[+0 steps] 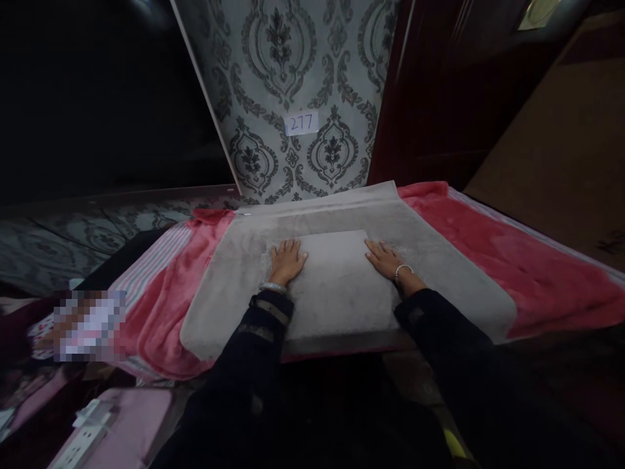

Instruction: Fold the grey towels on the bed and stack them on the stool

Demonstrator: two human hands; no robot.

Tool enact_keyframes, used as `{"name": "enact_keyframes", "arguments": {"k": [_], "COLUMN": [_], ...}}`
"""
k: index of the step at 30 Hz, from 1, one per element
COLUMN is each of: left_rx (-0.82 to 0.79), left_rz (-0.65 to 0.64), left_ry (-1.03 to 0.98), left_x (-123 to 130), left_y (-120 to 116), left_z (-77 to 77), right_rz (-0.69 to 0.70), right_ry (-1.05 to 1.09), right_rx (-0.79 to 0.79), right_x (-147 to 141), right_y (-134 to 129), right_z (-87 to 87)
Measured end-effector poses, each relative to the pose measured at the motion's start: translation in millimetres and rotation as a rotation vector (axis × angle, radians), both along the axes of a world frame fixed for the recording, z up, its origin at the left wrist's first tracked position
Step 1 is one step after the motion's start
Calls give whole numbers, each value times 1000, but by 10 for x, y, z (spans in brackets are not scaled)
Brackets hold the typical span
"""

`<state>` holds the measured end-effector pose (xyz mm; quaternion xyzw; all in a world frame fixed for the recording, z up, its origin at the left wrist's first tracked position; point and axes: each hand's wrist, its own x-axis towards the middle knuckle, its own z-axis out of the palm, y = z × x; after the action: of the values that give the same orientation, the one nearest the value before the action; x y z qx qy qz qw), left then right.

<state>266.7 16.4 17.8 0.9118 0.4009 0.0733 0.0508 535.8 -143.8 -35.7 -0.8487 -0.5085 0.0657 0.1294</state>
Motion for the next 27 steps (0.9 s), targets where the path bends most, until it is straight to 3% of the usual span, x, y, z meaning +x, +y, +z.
{"name": "enact_keyframes", "arguments": {"k": [4, 6, 9, 11, 14, 16, 18, 24, 27], "left_rx": [-153, -179, -147, -87, 37, 113, 171, 251, 258], "left_rz": [-111, -165, -206, -249, -310, -289, -244, -173, -155], "left_ry": [68, 96, 105, 71, -2, -40, -64, -120, -182], "left_x": [-153, -289, -499, -600, -684, -727, -791, -1153, -1353], "left_y": [38, -61, -441, -792, -1248, -1405, -1434, -1247, -1249], "left_z": [101, 119, 59, -30, -184, -268, -324, -422, -511], "right_rz": [50, 51, -5, 78, 270, 297, 256, 77, 48], "right_ry": [41, -4, -189, -302, -341, -337, -343, -373, -364], "right_rx": [4, 86, 293, 371, 335, 308, 312, 407, 470], "right_x": [106, 5, -518, -1047, -1733, -1919, -1857, -1147, -1003], "right_y": [-356, -493, -607, -623, -612, -627, -689, -1146, -1357], "right_z": [0, 44, 132, 164, 130, 63, -15, -260, -385]}}
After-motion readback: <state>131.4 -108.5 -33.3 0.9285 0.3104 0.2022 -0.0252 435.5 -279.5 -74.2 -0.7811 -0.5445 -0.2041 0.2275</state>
